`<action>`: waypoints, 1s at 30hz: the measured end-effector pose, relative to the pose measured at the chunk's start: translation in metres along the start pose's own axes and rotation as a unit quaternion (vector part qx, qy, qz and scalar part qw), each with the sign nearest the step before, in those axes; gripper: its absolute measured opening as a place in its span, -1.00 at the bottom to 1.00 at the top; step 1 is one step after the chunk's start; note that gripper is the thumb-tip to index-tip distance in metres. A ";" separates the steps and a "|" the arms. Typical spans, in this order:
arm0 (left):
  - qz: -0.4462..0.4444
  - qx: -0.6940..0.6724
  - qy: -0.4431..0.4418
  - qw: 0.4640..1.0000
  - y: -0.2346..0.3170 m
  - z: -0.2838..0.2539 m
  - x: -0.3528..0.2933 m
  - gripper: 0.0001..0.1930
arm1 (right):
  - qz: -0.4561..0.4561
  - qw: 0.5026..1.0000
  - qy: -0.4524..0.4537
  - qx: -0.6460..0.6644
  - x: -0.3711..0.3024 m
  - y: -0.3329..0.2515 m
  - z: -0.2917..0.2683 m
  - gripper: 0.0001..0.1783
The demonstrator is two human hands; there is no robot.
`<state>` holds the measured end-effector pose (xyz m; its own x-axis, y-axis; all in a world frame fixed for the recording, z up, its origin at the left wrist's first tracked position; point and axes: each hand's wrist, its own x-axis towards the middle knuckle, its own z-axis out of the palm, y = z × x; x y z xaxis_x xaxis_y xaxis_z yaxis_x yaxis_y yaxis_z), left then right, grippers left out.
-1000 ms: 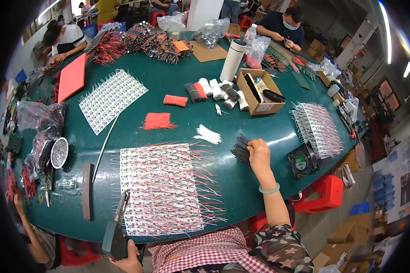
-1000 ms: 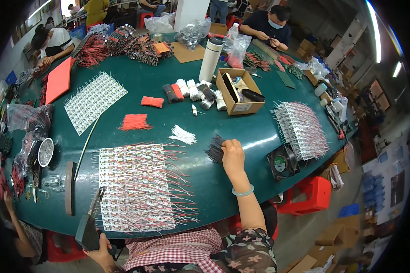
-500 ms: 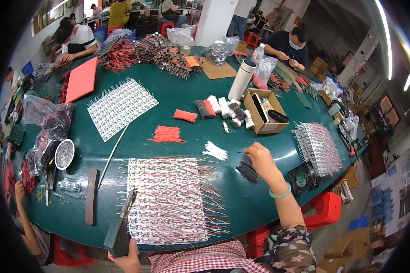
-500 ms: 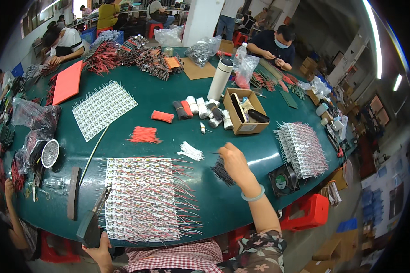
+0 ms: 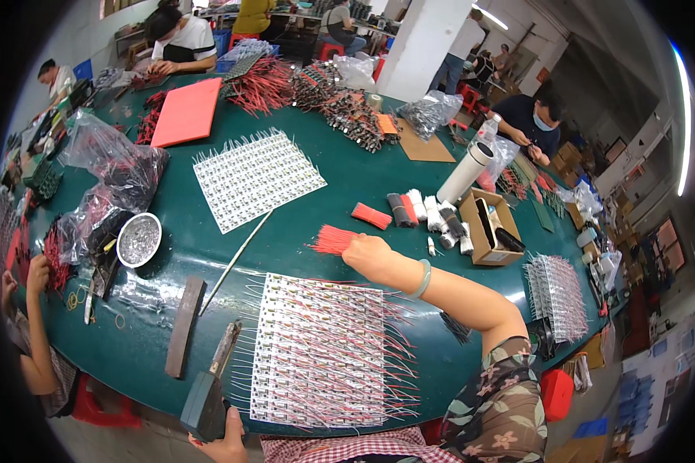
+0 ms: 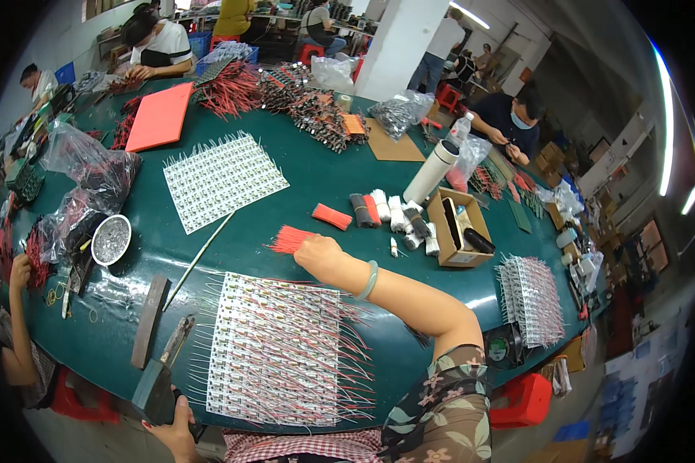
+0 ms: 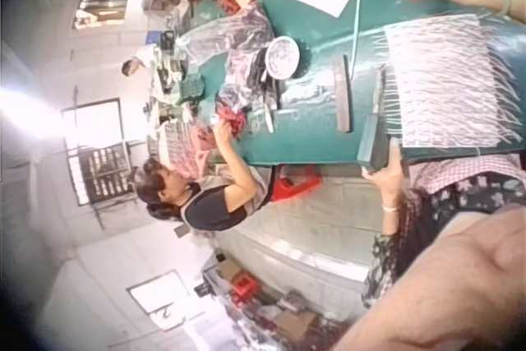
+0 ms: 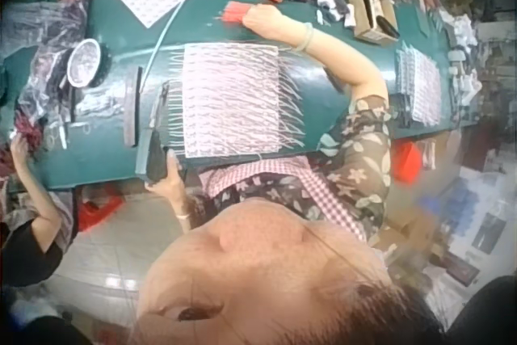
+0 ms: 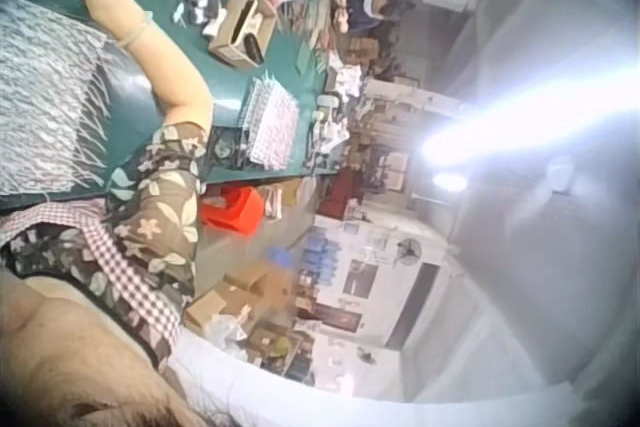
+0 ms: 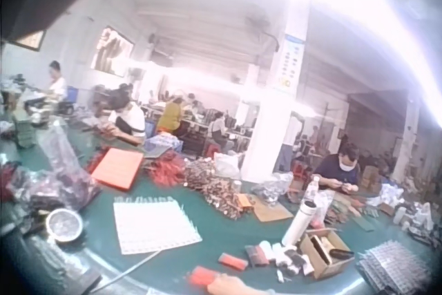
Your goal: The person solders wires onto a component board using a handheld soldering tool, places the finished board onto a stack, and picks up a new board.
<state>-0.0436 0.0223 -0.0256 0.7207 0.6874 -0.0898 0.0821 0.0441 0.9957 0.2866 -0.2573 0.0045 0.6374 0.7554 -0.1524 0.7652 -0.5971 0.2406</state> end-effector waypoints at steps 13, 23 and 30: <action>0.004 -0.001 -0.010 1.000 0.026 0.028 0.027 -0.66 | 0.020 0.988 -0.105 -0.111 0.016 -0.009 0.006 -0.86; 0.089 0.105 -0.051 0.989 0.057 0.058 0.058 -0.68 | 0.021 0.932 0.247 0.264 0.031 -0.059 0.000 -0.81; 0.089 0.129 -0.106 0.982 0.054 0.067 0.069 -0.72 | 0.043 0.864 0.314 0.392 0.040 -0.101 0.012 -0.76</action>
<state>0.0566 0.0241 0.0201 0.8647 0.4995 0.0536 0.0945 -0.2666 0.9591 0.2359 -0.1702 -0.0372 0.7076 0.5499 0.4437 0.7014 -0.4709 -0.5350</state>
